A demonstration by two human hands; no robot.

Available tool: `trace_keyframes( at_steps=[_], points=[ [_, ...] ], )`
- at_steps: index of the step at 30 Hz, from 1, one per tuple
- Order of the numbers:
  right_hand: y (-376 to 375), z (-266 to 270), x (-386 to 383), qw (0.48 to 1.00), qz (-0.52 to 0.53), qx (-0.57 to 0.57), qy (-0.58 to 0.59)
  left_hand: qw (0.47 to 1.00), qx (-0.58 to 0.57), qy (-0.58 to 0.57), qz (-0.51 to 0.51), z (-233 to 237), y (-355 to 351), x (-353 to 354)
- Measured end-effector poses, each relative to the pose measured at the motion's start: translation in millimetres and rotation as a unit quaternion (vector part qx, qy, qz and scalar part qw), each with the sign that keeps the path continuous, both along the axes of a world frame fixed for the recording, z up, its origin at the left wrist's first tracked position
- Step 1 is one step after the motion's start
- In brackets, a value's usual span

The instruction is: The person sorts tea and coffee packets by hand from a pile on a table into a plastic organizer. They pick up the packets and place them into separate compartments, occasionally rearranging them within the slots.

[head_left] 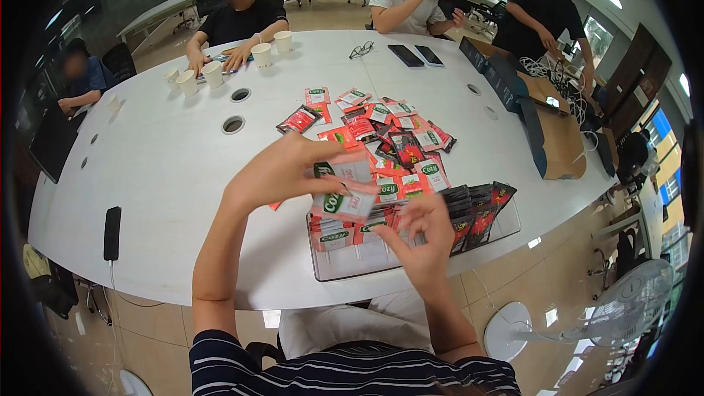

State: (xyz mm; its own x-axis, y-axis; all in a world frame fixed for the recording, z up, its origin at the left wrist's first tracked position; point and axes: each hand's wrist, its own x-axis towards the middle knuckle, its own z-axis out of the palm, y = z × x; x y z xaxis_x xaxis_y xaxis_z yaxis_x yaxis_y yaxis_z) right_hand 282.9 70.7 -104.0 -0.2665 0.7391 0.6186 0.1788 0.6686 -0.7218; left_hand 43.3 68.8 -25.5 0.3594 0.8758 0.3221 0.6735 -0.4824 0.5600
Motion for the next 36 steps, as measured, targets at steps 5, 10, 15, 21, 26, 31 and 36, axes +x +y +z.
trace_keyframes(
  at_steps=[5, 10, 15, 21, 26, 31, 36],
  points=[
    [7, 3, -4, 0.984, 0.08, -0.138, 0.073, 0.995, -0.065, -0.01, -0.077, -9, -2, 24],
    [8, 3, 8, 0.961, 0.11, -0.23, 0.105, 0.992, -0.058, -0.076, -0.082, -19, 6, 20],
    [15, -4, 20, 0.971, 0.08, -0.177, 0.14, 0.984, -0.111, -0.136, -0.029, -17, 7, 16],
    [22, -12, 49, 0.97, -0.011, -0.185, 0.157, 0.987, -0.047, -0.145, -0.044, -22, 11, 13],
    [27, -19, 69, 0.988, -0.052, -0.121, 0.08, 0.999, 0.013, -0.038, -0.025, -18, 7, 19],
    [19, 5, 60, 0.986, -0.004, -0.149, 0.072, 0.999, -0.038, -0.011, -0.005, -20, -8, 45],
    [32, 7, 71, 0.993, 0.014, -0.086, -0.079, 0.985, 0.087, 0.141, -0.056, -53, -18, 69]
  ],
)
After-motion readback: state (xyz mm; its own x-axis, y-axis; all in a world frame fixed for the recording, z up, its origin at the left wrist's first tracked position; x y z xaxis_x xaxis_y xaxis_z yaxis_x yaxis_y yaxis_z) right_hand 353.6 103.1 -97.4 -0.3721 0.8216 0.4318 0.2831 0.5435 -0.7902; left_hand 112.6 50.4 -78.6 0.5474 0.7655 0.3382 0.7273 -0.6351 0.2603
